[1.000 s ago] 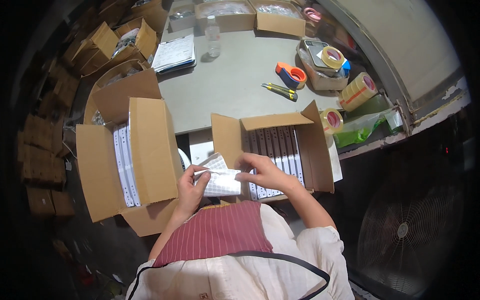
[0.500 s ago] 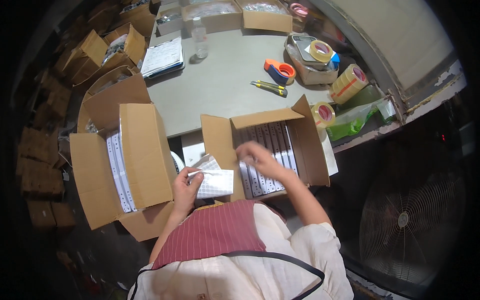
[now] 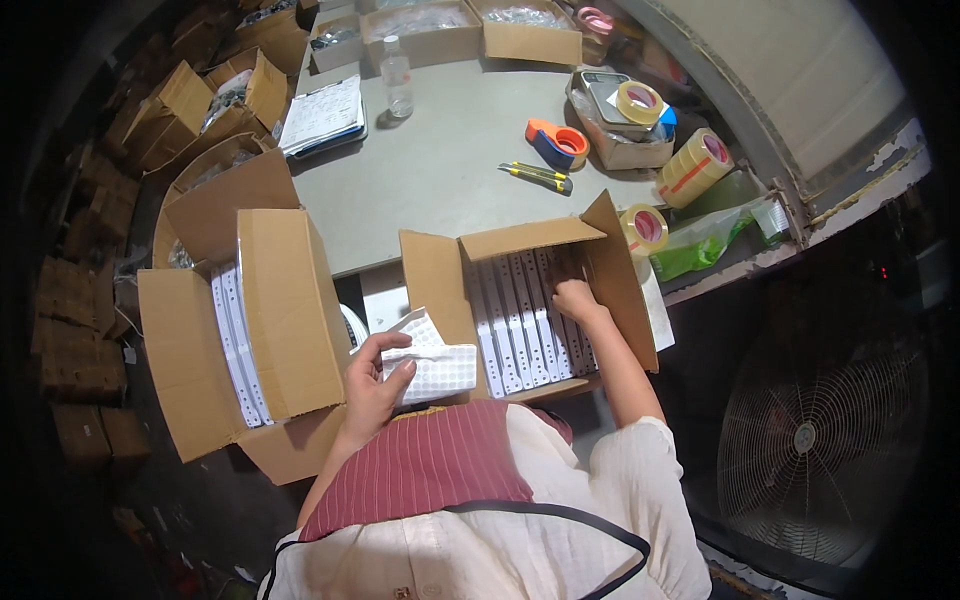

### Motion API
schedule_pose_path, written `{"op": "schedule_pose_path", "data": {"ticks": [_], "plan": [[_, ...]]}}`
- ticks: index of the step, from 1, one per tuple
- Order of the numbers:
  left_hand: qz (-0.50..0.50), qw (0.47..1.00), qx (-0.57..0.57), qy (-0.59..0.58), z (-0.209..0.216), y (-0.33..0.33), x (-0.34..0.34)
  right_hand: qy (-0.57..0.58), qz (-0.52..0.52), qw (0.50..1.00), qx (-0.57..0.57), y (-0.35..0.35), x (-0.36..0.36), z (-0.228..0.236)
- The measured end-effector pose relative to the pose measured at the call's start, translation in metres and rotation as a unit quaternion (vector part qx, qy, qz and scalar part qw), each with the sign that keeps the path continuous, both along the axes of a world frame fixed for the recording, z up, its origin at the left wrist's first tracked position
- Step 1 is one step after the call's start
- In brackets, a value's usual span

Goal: The person sorts and packs metal drawer slides into cardboard boxes by hand, including organizing small white packets within the boxes.

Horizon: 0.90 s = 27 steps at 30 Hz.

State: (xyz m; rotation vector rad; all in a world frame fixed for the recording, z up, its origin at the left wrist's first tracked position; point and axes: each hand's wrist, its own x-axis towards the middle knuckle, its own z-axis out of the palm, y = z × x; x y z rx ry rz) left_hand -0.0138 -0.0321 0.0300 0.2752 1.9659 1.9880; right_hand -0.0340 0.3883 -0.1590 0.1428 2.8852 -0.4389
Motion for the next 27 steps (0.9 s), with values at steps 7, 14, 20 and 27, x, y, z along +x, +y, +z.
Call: {"op": "schedule_pose_path", "data": {"ticks": [7,14,20,27], "plan": [[-0.025,0.998,-0.053,0.025,0.002,0.003,-0.001,0.308,-0.084,0.943,-0.097,-0.08,0.0,0.079],[-0.017,0.988,-0.121,0.094,0.002,0.012,-0.002,0.26,0.21,0.891,-0.306,-0.206,0.03,0.199],[-0.005,0.971,-0.168,0.169,0.003,0.015,-0.001,0.227,0.164,0.902,-0.329,-0.21,0.037,0.19],[-0.011,0.946,-0.202,0.253,0.017,0.019,-0.002,0.23,0.159,0.886,-0.37,-0.205,0.037,0.186]]}}
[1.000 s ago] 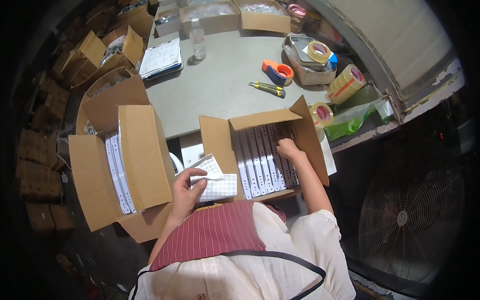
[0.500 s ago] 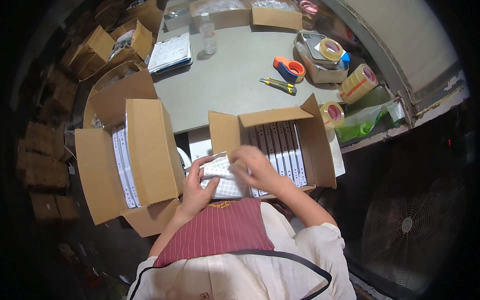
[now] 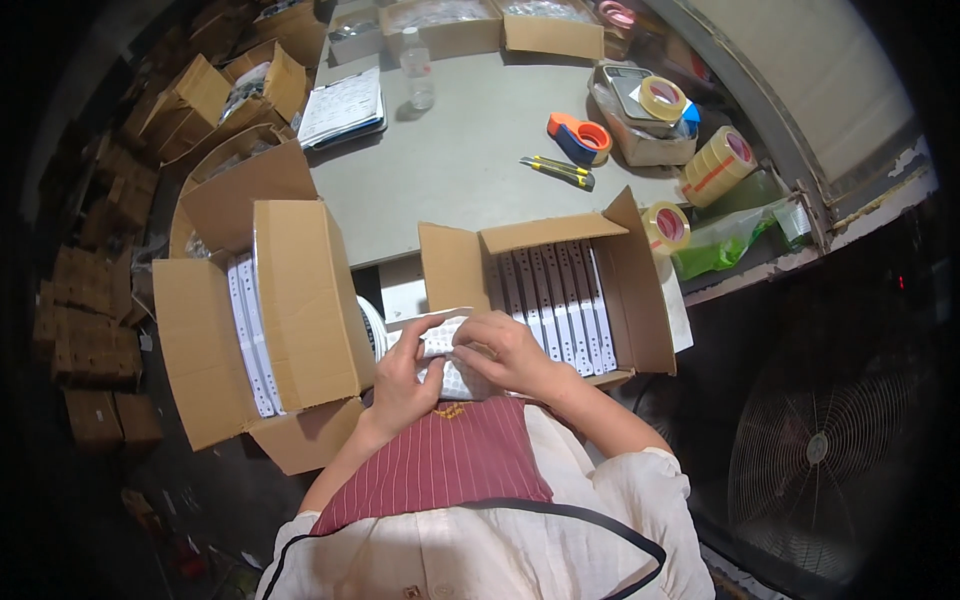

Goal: The person sorts and packs metal drawer slides into cardboard boxes by hand, including organizing small white packets within the boxes.

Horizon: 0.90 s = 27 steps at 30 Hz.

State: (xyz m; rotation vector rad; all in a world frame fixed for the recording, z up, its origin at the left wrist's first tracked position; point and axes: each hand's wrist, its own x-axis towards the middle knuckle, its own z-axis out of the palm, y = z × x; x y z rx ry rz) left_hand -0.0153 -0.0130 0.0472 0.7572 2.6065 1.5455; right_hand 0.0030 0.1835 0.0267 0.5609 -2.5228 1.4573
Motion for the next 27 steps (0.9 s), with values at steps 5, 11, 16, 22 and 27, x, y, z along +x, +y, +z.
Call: {"op": "schedule_pose_path", "data": {"ticks": [5,11,16,22,27], "plan": [[-0.024,0.998,0.034,0.044,-0.013,0.002,-0.003,-0.023,0.026,0.999,-0.019,0.007,-0.001,0.001],[-0.021,0.998,0.029,0.042,-0.011,0.0,-0.001,0.024,0.029,0.999,0.03,0.001,-0.001,0.013],[-0.026,0.999,0.019,0.043,-0.009,-0.001,0.0,0.014,0.046,0.999,0.021,0.007,-0.003,0.007],[-0.038,0.998,0.037,0.03,-0.014,0.001,-0.001,-0.121,0.05,0.99,-0.045,0.016,-0.002,-0.003],[-0.035,0.999,0.022,-0.015,-0.017,-0.002,0.0,-0.215,-0.04,0.969,-0.115,0.048,-0.018,-0.024]]}}
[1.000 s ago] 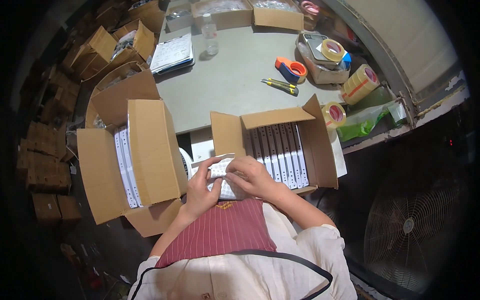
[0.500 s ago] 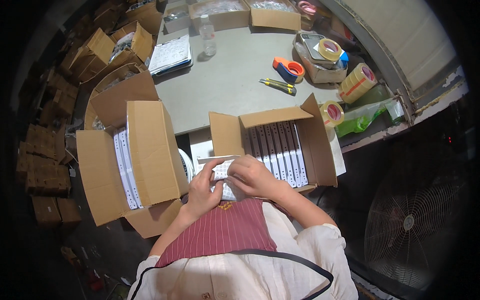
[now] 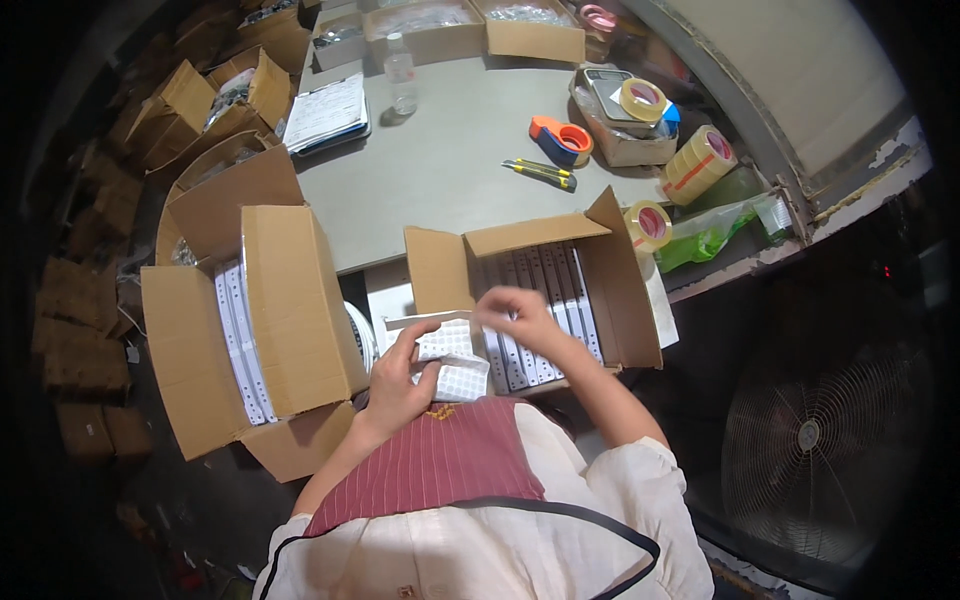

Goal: The person sorts and packs metal drawer slides into cardboard boxes by hand, including organizing small white packets within the boxes.

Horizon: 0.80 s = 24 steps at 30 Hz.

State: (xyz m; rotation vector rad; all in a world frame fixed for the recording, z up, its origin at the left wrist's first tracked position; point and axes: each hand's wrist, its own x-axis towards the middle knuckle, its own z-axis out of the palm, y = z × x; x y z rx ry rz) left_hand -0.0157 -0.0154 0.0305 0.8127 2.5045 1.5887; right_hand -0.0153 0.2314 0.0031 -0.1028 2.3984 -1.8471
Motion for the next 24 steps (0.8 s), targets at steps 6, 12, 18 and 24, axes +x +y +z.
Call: {"op": "schedule_pose_path", "data": {"ticks": [6,12,18,24], "plan": [[0.002,0.999,-0.025,-0.045,0.006,0.002,0.002,0.079,-0.028,0.77,0.633,0.135,-0.011,-0.071],[0.021,0.998,0.03,-0.05,-0.009,0.001,0.003,0.187,0.005,0.733,0.654,0.153,-0.009,-0.093],[0.012,0.997,0.027,-0.071,-0.01,0.0,0.002,0.06,0.068,0.729,0.678,0.15,-0.01,-0.094],[0.007,0.995,0.044,-0.084,-0.014,-0.002,0.001,0.069,0.14,0.71,0.686,0.145,-0.005,-0.093]]}}
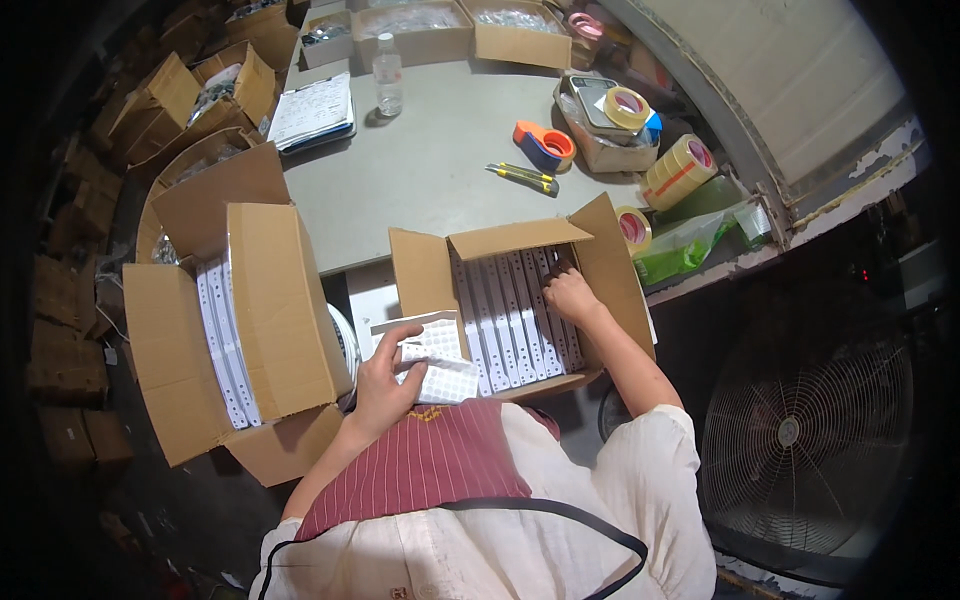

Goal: The person sorts and packs metal drawer slides into cardboard boxes by hand, including organizing small white packets within the boxes.

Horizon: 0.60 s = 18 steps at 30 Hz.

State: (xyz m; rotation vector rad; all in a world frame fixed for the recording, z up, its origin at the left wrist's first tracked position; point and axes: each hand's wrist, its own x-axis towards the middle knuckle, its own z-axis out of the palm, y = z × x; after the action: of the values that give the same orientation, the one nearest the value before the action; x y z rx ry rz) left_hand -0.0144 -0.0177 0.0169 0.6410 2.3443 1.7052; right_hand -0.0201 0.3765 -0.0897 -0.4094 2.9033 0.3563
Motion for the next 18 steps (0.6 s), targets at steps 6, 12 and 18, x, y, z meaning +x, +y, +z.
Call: {"op": "schedule_pose_path", "data": {"ticks": [6,12,18], "plan": [[0.011,0.999,-0.005,-0.039,-0.002,-0.006,0.001,0.042,0.04,0.996,-0.075,-0.015,0.021,0.023],[0.003,0.999,-0.001,-0.041,0.006,0.006,0.002,0.136,0.017,0.873,-0.469,-0.131,0.032,0.102],[0.002,0.999,-0.039,-0.024,0.004,0.006,0.002,0.131,0.104,0.852,-0.495,-0.191,0.028,0.128]]}}
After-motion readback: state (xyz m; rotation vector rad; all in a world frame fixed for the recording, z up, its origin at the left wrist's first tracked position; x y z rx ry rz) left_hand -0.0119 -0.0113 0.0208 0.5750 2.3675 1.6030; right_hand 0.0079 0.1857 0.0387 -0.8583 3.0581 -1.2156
